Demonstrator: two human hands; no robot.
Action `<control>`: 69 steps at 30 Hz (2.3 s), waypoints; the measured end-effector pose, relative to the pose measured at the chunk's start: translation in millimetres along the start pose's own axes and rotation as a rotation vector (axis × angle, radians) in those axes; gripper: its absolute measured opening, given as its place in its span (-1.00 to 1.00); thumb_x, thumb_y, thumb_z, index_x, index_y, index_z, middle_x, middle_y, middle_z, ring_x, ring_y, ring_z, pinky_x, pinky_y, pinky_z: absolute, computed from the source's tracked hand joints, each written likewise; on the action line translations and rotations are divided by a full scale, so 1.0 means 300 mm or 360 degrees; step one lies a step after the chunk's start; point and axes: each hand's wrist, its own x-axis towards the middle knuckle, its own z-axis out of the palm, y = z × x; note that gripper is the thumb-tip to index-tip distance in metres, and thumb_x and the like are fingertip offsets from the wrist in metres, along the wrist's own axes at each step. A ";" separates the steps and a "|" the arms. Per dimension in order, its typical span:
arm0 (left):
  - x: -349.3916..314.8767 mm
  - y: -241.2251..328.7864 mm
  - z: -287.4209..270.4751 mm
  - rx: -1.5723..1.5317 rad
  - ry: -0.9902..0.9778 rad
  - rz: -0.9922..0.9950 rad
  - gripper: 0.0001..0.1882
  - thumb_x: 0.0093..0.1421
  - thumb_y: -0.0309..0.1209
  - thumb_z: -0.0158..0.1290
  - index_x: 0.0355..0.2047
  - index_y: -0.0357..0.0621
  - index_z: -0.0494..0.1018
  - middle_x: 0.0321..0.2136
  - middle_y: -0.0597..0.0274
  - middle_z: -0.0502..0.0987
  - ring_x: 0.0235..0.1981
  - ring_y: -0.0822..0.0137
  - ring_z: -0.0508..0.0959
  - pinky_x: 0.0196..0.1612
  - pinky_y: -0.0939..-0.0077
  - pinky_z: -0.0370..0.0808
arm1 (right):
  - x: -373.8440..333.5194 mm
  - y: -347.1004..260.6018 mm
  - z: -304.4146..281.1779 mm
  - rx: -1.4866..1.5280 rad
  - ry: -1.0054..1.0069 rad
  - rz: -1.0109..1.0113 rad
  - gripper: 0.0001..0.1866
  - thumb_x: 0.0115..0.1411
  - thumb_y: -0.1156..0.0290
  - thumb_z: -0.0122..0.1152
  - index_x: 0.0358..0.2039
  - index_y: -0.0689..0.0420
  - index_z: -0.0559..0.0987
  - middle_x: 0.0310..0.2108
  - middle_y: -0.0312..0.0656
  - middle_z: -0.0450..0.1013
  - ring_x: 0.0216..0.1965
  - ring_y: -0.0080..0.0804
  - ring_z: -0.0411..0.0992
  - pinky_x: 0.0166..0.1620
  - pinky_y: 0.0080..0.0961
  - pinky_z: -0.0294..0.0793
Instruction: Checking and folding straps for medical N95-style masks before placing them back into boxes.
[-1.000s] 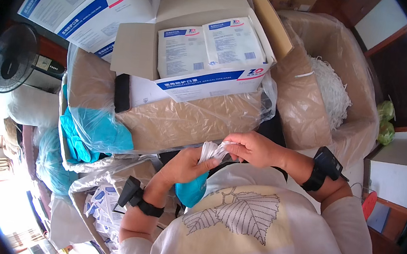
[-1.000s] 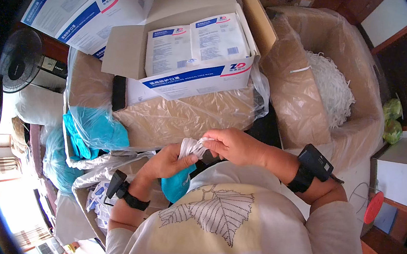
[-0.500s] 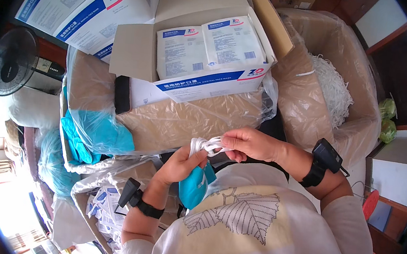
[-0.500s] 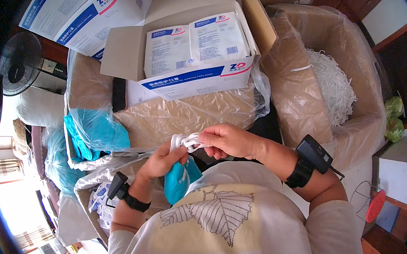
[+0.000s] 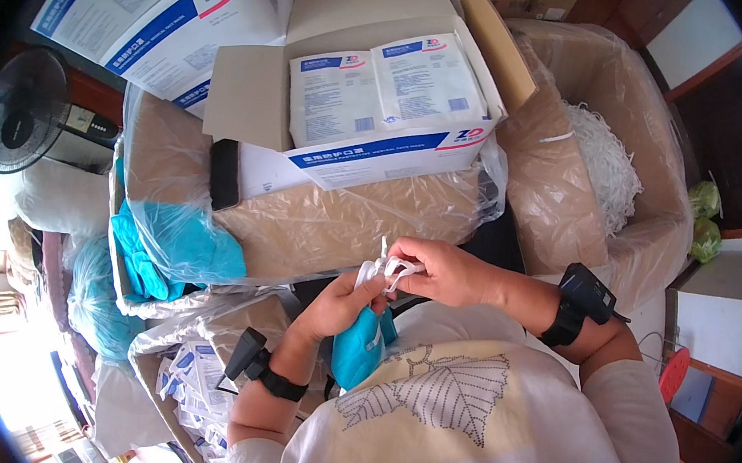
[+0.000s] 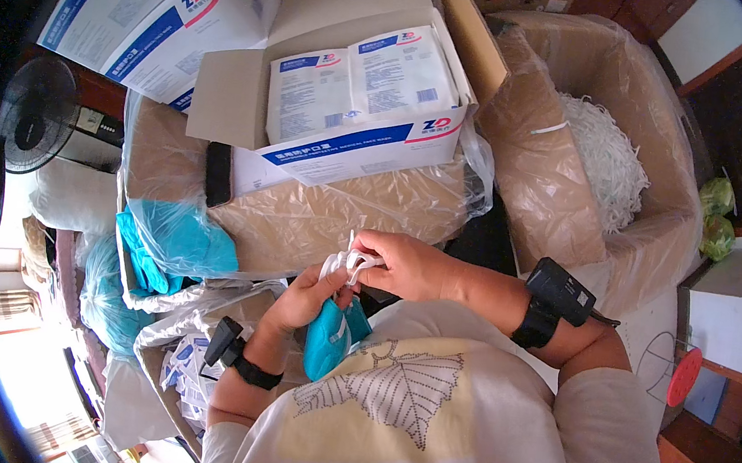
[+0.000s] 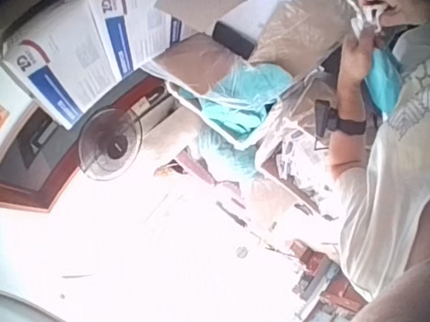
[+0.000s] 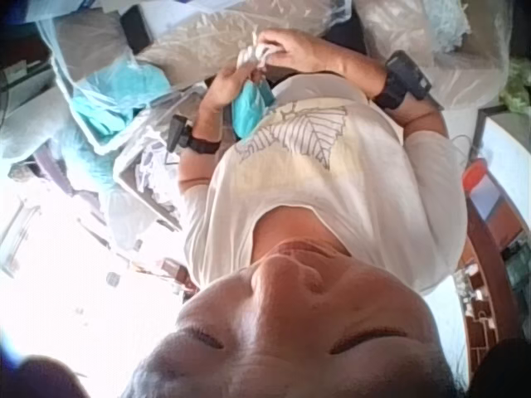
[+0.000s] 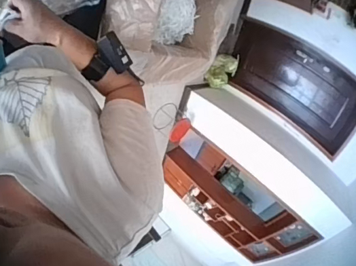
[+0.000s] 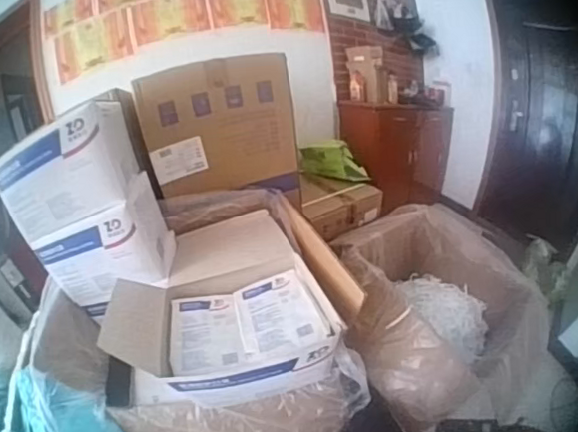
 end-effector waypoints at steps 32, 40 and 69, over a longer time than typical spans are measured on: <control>0.024 -0.027 -0.005 0.0522 -0.0127 0.0007 -0.61 0.24 -0.11 -0.22 -0.40 -0.20 0.38 -0.57 0.34 0.38 -0.49 0.50 0.34 -0.37 0.59 0.33 | -0.014 0.002 -0.001 -0.0375 -0.0326 0.0126 -0.79 0.15 0.31 -0.06 -0.35 0.21 0.38 -0.50 -0.01 0.40 -0.44 -0.10 0.39 -0.36 -0.34 0.32; 0.013 0.030 0.024 0.1432 -0.0059 0.0022 -0.57 0.21 -0.04 -0.19 -0.47 -0.16 0.41 -0.63 0.23 0.43 -0.56 0.35 0.41 -0.43 0.48 0.36 | -0.026 0.025 0.008 -0.0425 -0.0442 0.0162 -0.80 0.15 0.33 -0.07 -0.39 0.22 0.38 -0.51 0.02 0.40 -0.43 -0.06 0.40 -0.38 -0.31 0.32; -0.146 0.082 -0.057 0.0969 -0.0361 0.0631 -0.72 0.15 -0.35 -0.02 -0.64 -0.25 0.35 -0.74 0.07 0.32 -0.69 0.13 0.35 -0.61 0.39 0.27 | -0.223 -0.165 -0.155 -0.0349 -0.1074 0.0435 -0.59 0.26 0.15 -0.28 -0.47 0.25 0.33 -0.54 0.03 0.34 -0.46 -0.11 0.32 -0.34 -0.31 0.28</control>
